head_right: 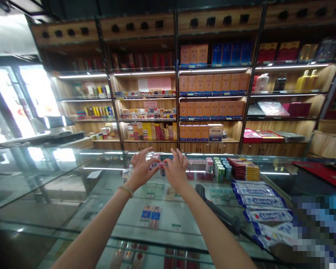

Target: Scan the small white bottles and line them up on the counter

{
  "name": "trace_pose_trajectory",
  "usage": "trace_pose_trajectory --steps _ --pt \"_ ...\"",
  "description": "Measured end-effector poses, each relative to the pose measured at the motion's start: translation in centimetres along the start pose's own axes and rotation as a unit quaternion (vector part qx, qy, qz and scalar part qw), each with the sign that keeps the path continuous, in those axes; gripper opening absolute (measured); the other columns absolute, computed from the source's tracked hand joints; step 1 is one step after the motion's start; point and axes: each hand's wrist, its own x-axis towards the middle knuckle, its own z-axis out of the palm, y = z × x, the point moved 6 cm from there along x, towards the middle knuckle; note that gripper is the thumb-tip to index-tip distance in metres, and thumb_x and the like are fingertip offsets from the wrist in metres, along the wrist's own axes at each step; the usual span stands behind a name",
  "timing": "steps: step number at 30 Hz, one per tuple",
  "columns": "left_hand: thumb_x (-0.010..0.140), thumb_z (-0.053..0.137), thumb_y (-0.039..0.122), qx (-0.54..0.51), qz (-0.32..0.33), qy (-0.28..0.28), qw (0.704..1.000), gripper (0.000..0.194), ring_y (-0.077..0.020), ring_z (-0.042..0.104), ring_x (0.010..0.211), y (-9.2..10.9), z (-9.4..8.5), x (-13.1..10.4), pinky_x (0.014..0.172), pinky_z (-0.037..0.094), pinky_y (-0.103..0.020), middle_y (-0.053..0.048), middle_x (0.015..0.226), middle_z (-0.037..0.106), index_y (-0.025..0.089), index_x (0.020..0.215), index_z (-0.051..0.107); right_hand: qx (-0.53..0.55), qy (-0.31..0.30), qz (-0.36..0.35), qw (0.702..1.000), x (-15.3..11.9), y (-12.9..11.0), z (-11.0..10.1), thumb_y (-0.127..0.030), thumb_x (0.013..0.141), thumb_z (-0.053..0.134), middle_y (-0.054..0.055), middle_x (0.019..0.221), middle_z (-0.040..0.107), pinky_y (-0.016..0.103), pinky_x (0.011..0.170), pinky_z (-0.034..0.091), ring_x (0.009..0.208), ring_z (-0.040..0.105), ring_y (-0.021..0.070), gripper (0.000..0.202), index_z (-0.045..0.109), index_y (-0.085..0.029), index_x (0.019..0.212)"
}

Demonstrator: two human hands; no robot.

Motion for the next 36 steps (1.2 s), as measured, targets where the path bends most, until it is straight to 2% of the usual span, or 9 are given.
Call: trace_pose_trajectory --steps 4,8,11,16,26,31,36 --pt "0.085 0.07 0.04 0.051 0.026 -0.013 0.998 0.015 -0.0319 0.036 0.142 -1.8 -1.5 0.9 0.119 0.012 -0.062 -0.007 0.15 0.048 0.03 0.097 0.074 0.007 0.0 0.007 1.0 1.3 -1.6 2.2 -0.028 0.096 0.058 0.009 0.159 0.039 0.055 0.116 0.018 0.149 0.023 0.0283 0.018 0.071 -0.026 0.109" --pt "0.08 0.075 0.028 0.077 0.047 -0.032 0.995 0.009 -0.0325 0.037 0.142 -3.0 -1.7 1.4 0.121 0.006 -0.062 -0.005 0.148 0.052 0.029 0.089 0.074 0.009 0.002 0.018 1.0 1.9 -2.5 4.9 -0.024 0.094 0.058 0.009 0.158 0.039 0.056 0.116 0.019 0.148 0.025 0.0289 0.02 0.069 -0.026 0.111" --pt "0.077 0.076 0.022 0.094 0.047 -0.049 0.993 0.009 -0.0332 0.038 0.142 -3.8 -1.0 1.4 0.121 0.005 -0.063 -0.002 0.147 0.054 0.029 0.082 0.074 0.009 -0.012 0.028 1.0 1.9 -2.6 6.9 -0.022 0.092 0.059 0.01 0.157 0.04 0.056 0.115 0.02 0.148 0.027 0.0299 0.021 0.069 -0.025 0.11" --pt "0.076 0.078 0.023 0.112 0.03 -0.064 0.991 0.009 -0.0337 0.039 0.141 -5.0 0.8 0.8 0.121 0.006 -0.065 -0.002 0.146 0.055 0.03 0.081 0.075 0.005 -0.031 0.034 0.999 1.8 -2.2 9.3 -0.021 0.092 0.059 0.009 0.156 0.042 0.055 0.114 0.019 0.146 0.028 0.0294 0.022 0.069 -0.026 0.111" --pt "0.074 0.074 0.015 0.137 0.021 -0.075 0.988 0.012 -0.0336 0.039 0.142 -6.3 3.8 1.1 0.122 0.007 -0.065 -0.003 0.146 0.056 0.027 0.074 0.076 0.016 -0.046 0.075 0.996 2.5 -1.1 12.9 -0.023 0.093 0.06 0.01 0.153 0.045 0.056 0.113 0.019 0.145 0.029 0.0297 0.019 0.071 -0.027 0.108" --pt "0.074 0.073 0.014 0.144 0.01 -0.069 0.987 0.013 -0.034 0.041 0.139 -6.9 4.7 1.1 0.122 0.005 -0.066 -0.004 0.143 0.059 0.026 0.071 0.074 0.009 -0.044 0.065 0.997 2.5 -0.8 14.3 -0.024 0.093 0.059 0.012 0.152 0.045 0.058 0.113 0.021 0.144 0.031 0.0311 0.019 0.071 -0.026 0.109" --pt "0.076 0.071 0.016 0.135 -0.004 -0.065 0.989 0.012 -0.0358 0.04 0.14 -7.5 5.1 1.0 0.12 0.009 -0.067 -0.005 0.141 0.06 0.026 0.072 0.075 -0.007 -0.022 0.047 0.999 2.2 -0.5 15.6 -0.029 0.097 0.054 0.011 0.15 0.048 0.056 0.112 0.023 0.141 0.034 0.0303 0.024 0.068 -0.027 0.116"
